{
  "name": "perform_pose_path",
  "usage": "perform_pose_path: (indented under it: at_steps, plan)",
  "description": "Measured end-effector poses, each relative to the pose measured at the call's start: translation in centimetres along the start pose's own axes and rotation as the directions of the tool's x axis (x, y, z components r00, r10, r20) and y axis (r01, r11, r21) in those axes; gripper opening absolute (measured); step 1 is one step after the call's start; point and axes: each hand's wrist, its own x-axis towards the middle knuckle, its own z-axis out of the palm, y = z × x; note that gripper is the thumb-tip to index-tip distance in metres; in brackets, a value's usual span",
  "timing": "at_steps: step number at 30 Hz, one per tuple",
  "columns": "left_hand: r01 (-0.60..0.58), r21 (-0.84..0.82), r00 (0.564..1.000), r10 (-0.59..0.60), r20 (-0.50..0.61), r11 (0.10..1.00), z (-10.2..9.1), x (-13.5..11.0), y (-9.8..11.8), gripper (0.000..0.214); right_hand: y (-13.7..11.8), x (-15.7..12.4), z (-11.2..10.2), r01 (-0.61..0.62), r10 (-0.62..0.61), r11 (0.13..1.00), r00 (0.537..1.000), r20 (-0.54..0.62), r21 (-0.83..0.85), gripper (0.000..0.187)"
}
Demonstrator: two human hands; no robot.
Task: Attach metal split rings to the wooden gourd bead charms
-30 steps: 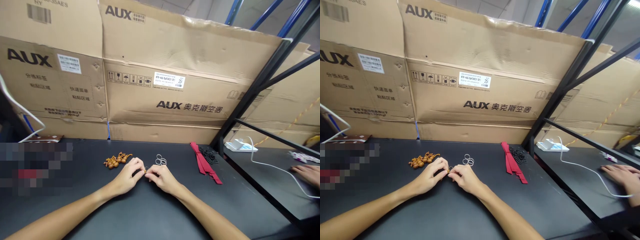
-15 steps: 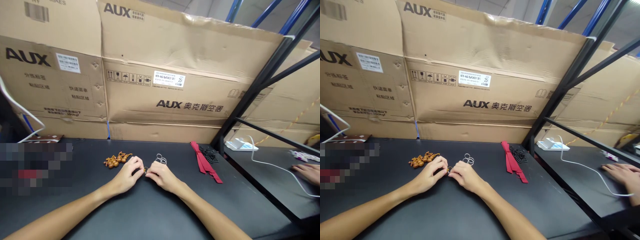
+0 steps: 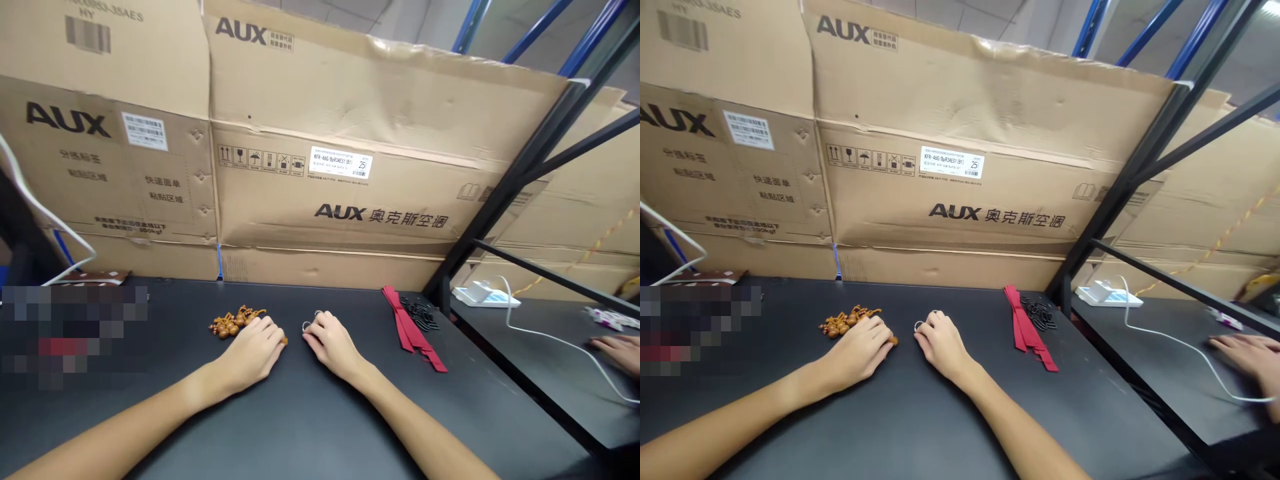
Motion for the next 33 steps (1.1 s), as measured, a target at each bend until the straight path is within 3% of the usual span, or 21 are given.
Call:
perform_pose_path:
  at_steps: [4,7,9,12,16,20,24,28,31,33]
  plan:
    - [0.037,0.177,0.999,-0.033,-0.022,0.984,-0.6,-0.2,-1.0,0.016,0.6,0.0,0.0,-0.057,0.056,0.998,0.998,-0.007,-0.022,0.015]
    - [0.091,0.174,0.993,-0.077,-0.084,0.981,-0.8,-0.4,-1.3,0.022,0.7,0.0,-0.2,-0.112,0.112,0.994,0.994,-0.003,0.004,0.013]
    - [0.079,0.141,0.994,-0.066,-0.090,0.987,-0.7,-0.5,-1.3,0.026,0.8,-0.1,-0.3,-0.146,0.145,0.989,0.989,0.027,0.024,0.021]
    - [0.082,0.104,0.996,-0.077,-0.046,0.991,0.0,-0.6,-1.4,0.032,1.1,0.0,0.0,-0.196,0.189,0.980,0.970,0.150,0.033,0.044]
    - [0.165,0.107,0.984,-0.171,0.052,0.981,1.1,-0.7,-2.7,0.038,2.0,0.6,0.8,-0.228,0.211,0.973,0.925,0.316,0.017,0.047]
    - [0.186,0.132,0.971,-0.202,0.124,0.974,1.5,-0.7,-5.0,0.041,3.0,1.2,1.4,-0.211,0.195,0.977,0.921,0.338,0.010,0.047]
    - [0.195,0.133,0.971,-0.211,0.115,0.972,1.1,-0.4,-6.3,0.041,3.4,1.3,1.5,-0.206,0.189,0.978,0.923,0.336,0.015,0.047]
    - [0.138,0.083,0.987,-0.143,0.071,0.987,0.2,-0.3,-4.9,0.048,2.6,1.2,0.9,-0.192,0.186,0.981,0.950,0.252,-0.002,0.049]
    - [0.063,-0.082,0.990,-0.051,0.134,0.995,-0.3,-1.1,-2.8,0.053,1.0,0.7,0.0,-0.097,0.096,0.995,0.981,0.170,-0.003,0.056]
    - [0.053,-0.176,0.980,-0.017,0.199,0.983,-0.4,-1.9,-1.7,0.057,-0.3,0.0,-0.7,-0.023,0.013,0.999,0.980,0.197,0.045,0.063]
